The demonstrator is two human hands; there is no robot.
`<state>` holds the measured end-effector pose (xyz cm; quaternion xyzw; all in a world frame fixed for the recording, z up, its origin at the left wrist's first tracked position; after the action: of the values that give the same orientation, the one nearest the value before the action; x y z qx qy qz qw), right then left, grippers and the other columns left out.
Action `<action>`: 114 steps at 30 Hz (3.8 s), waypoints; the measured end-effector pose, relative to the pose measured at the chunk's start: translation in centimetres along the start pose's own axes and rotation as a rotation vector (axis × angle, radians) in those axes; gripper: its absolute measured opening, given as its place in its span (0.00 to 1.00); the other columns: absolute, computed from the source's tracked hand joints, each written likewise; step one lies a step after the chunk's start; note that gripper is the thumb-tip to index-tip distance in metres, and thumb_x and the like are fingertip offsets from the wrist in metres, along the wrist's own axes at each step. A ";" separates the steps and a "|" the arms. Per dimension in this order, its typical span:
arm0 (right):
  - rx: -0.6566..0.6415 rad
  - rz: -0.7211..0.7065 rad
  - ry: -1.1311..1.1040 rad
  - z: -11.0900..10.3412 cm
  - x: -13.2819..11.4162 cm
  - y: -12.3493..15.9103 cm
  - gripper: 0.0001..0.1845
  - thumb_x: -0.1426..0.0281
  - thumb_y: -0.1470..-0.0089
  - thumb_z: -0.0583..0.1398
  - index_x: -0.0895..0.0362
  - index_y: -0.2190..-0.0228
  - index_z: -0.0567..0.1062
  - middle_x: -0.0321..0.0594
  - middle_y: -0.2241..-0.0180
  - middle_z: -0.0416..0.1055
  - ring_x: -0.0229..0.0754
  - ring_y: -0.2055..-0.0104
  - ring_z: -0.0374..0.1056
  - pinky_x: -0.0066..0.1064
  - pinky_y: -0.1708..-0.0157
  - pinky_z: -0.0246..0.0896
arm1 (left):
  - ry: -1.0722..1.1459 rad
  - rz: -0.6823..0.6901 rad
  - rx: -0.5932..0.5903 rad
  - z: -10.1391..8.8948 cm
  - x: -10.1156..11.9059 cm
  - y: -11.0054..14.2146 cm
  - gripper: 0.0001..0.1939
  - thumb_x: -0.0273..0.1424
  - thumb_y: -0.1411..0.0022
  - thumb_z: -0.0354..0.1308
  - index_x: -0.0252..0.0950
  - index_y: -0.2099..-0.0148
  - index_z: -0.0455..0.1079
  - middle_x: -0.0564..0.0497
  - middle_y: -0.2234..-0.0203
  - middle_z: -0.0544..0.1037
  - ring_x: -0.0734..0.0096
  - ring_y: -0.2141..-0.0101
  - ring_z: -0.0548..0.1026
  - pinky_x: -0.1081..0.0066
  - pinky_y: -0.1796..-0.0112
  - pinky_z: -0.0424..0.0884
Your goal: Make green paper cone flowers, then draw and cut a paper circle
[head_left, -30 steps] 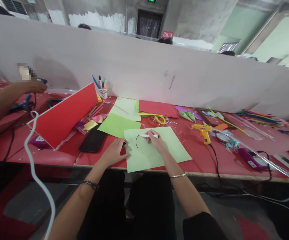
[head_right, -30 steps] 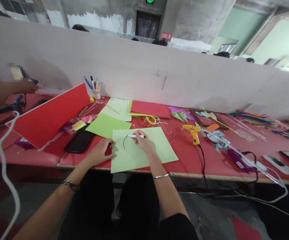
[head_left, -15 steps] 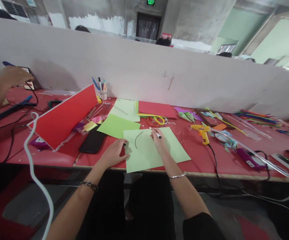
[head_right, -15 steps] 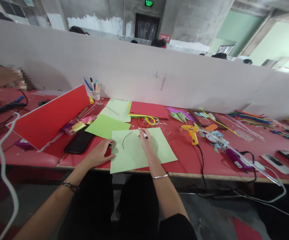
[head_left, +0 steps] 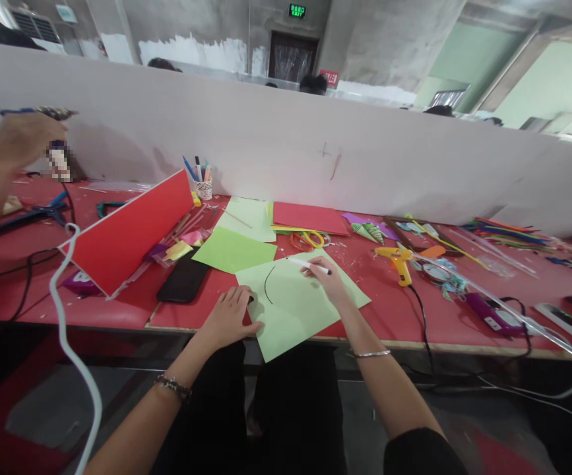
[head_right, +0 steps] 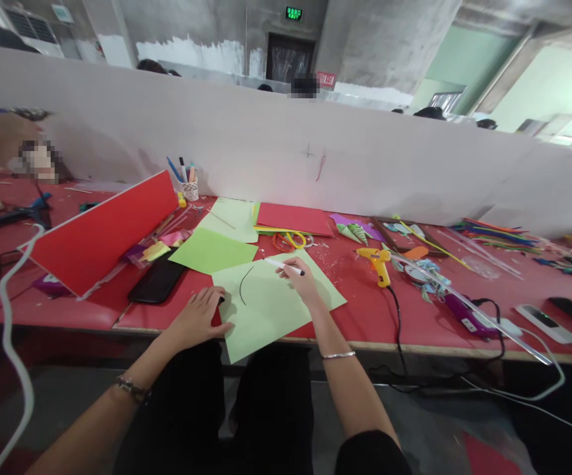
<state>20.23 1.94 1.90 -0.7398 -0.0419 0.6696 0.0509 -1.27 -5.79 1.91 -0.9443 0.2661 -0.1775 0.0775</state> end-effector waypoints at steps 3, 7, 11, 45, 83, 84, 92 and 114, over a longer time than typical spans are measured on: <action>-0.175 0.002 0.041 2.1 0.0 0.6 0.09 0.64 0.55 0.57 0.56 0.71 0.68 0.38 0.72 0.73 0.36 0.71 0.66 0.26 0.73 0.58 | 0.059 -0.032 -0.008 -0.2 -0.8 -1.2 0.28 0.48 0.52 0.53 0.35 0.54 0.57 0.42 0.57 0.66 0.54 0.55 0.64 0.56 0.57 0.61; -0.232 -0.010 0.108 3.6 0.0 1.1 0.10 0.65 0.56 0.57 0.57 0.71 0.71 0.38 0.73 0.72 0.36 0.72 0.65 0.27 0.72 0.57 | 0.166 -0.009 0.013 -0.6 -2.3 -3.1 0.33 0.46 0.51 0.54 0.34 0.48 0.51 0.41 0.52 0.62 0.58 0.52 0.62 0.60 0.53 0.60; -0.231 -0.021 0.197 4.0 -0.6 1.7 0.09 0.66 0.56 0.56 0.56 0.72 0.72 0.35 0.75 0.70 0.35 0.75 0.62 0.26 0.75 0.54 | 0.133 -0.020 -0.023 0.1 -3.3 -3.7 0.35 0.46 0.54 0.56 0.32 0.47 0.52 0.40 0.53 0.63 0.57 0.52 0.63 0.60 0.52 0.59; -0.067 -0.161 0.366 2.5 -0.2 1.2 0.10 0.63 0.53 0.54 0.55 0.70 0.69 0.35 0.71 0.68 0.37 0.70 0.62 0.27 0.71 0.55 | 0.126 -0.055 -0.009 0.0 -3.2 -3.5 0.36 0.48 0.55 0.56 0.33 0.48 0.54 0.42 0.56 0.66 0.58 0.56 0.66 0.62 0.55 0.62; 0.242 -0.021 0.088 -5.0 0.0 4.7 0.15 0.61 0.55 0.56 0.58 0.67 0.70 0.41 0.72 0.71 0.38 0.71 0.67 0.33 0.66 0.62 | 0.158 -0.263 0.055 -2.2 -3.5 -4.3 0.06 0.30 0.43 0.44 0.34 0.62 0.54 0.45 0.69 0.68 0.63 0.65 0.70 0.66 0.66 0.65; 0.263 -0.030 0.080 -5.5 -0.5 4.9 0.14 0.62 0.55 0.56 0.58 0.68 0.69 0.41 0.72 0.71 0.38 0.71 0.67 0.33 0.66 0.62 | 0.191 -0.236 0.082 -2.8 -3.3 -4.3 0.05 0.30 0.42 0.43 0.35 0.63 0.54 0.46 0.69 0.68 0.64 0.66 0.69 0.66 0.66 0.65; 0.381 -0.213 0.077 -6.2 -5.9 7.3 0.13 0.63 0.51 0.54 0.57 0.65 0.69 0.41 0.70 0.70 0.38 0.71 0.65 0.34 0.67 0.63 | 0.359 -0.417 0.460 -5.9 -6.6 0.0 0.09 0.37 0.42 0.43 0.38 0.71 0.51 0.54 0.78 0.62 0.72 0.75 0.65 0.72 0.71 0.65; -0.188 0.003 0.176 5.2 0.5 -2.8 0.14 0.61 0.59 0.58 0.57 0.70 0.72 0.32 0.81 0.65 0.32 0.81 0.59 0.24 0.82 0.55 | -0.033 -0.379 0.131 -0.8 -7.2 -2.5 0.05 0.31 0.43 0.45 0.35 0.65 0.57 0.45 0.72 0.71 0.62 0.68 0.71 0.67 0.69 0.63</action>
<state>15.17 4.88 1.27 -0.7972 -0.0990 0.5953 -0.0162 -6.09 0.11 1.09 -0.9732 0.0700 -0.1905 0.1084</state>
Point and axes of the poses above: each hand's wrist, its own y-axis away from the middle knuckle, its own z-axis out of the palm, x = y × z, the point moved 10 cm from there along -y, towards the middle knuckle
